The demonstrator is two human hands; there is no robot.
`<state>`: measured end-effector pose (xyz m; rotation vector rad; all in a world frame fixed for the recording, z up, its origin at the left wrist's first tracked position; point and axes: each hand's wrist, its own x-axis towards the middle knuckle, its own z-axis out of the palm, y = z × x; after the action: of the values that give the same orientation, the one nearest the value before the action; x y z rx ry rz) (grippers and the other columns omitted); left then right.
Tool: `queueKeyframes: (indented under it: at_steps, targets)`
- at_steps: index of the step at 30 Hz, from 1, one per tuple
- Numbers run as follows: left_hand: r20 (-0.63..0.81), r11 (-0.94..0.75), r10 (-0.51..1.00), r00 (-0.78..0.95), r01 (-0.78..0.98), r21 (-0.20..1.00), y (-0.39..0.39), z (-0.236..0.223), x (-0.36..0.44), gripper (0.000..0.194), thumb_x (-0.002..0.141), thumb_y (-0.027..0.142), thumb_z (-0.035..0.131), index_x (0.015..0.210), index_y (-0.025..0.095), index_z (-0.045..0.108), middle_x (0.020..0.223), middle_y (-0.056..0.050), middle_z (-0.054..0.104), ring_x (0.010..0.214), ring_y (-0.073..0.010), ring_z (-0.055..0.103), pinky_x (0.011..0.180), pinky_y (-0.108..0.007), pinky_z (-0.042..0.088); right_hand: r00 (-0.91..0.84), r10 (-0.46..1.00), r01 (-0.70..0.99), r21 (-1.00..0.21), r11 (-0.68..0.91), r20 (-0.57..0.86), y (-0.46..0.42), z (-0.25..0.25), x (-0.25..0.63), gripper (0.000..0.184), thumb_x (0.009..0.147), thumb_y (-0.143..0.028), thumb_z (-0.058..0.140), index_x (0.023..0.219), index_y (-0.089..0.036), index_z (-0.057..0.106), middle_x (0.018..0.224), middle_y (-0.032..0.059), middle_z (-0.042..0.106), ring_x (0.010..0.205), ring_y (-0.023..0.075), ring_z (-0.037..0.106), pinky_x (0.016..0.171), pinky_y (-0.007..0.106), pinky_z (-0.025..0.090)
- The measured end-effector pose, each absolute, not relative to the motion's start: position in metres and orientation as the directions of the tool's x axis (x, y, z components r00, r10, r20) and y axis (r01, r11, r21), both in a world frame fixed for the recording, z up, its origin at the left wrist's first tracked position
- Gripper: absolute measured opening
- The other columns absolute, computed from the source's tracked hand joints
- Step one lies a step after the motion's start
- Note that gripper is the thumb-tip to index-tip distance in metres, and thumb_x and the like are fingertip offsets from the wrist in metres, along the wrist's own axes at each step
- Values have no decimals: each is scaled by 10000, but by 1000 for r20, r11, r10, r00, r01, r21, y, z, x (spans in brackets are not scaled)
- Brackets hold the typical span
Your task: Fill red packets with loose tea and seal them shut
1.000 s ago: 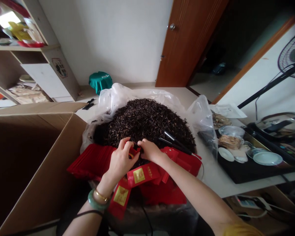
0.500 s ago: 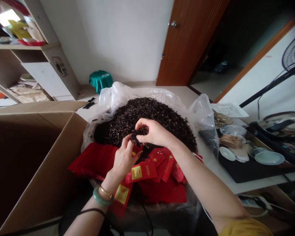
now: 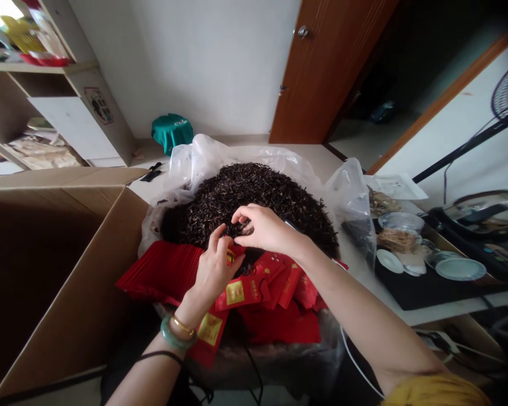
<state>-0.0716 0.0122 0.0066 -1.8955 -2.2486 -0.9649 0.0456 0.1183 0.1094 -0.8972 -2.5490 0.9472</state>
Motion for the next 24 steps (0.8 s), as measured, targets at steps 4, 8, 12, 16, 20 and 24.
queueKeyframes:
  at_steps: [4,8,12,16,20,24]
  targets:
    - [422,57,872,-248,907,416,12,5,-72,314,761,294,700,982,208,494,1378,-130,473,883,-232,693,525,-264,527,-790,612,479,-654,585,-31,113,114,45,216,794,-71,571,965,-167,663,928,37,679,740,118,649,683,225,466]
    - [427,62,868,-252,909,412,12,6,-71,291,767,295,693,969,203,505,1370,-136,473,835,-221,694,491,-252,507,-833,537,525,-507,684,-137,108,118,42,343,891,-100,441,1156,-193,637,940,72,727,840,200,669,731,295,459]
    - [434,57,862,-264,899,433,11,4,-72,306,772,294,679,1006,205,504,1357,-139,477,852,-221,694,505,-252,516,-861,470,499,-504,705,-195,108,120,42,410,882,-74,420,1248,-181,572,1064,105,711,947,241,664,754,311,468]
    - [507,-36,820,-267,859,511,13,0,-73,520,752,306,692,1182,209,416,1324,-155,503,1030,-254,650,618,-284,561,-845,512,503,-553,664,-153,107,121,43,426,878,-47,394,1249,-178,559,1112,98,697,970,213,660,781,286,471]
    - [510,-56,802,-311,811,582,16,-5,-72,873,714,275,709,1404,173,185,1190,-158,596,1034,-261,636,774,-360,558,-862,424,506,-407,761,-278,104,119,41,382,896,-138,407,1243,-147,568,1039,133,715,867,244,677,700,305,471]
    - [451,25,814,-367,797,604,19,-8,-69,1061,658,287,745,1465,127,75,1005,-119,657,970,-293,637,807,-424,536,-875,409,484,-475,735,-260,107,120,42,508,901,-135,380,1407,-120,411,1145,132,686,939,219,665,769,300,476]
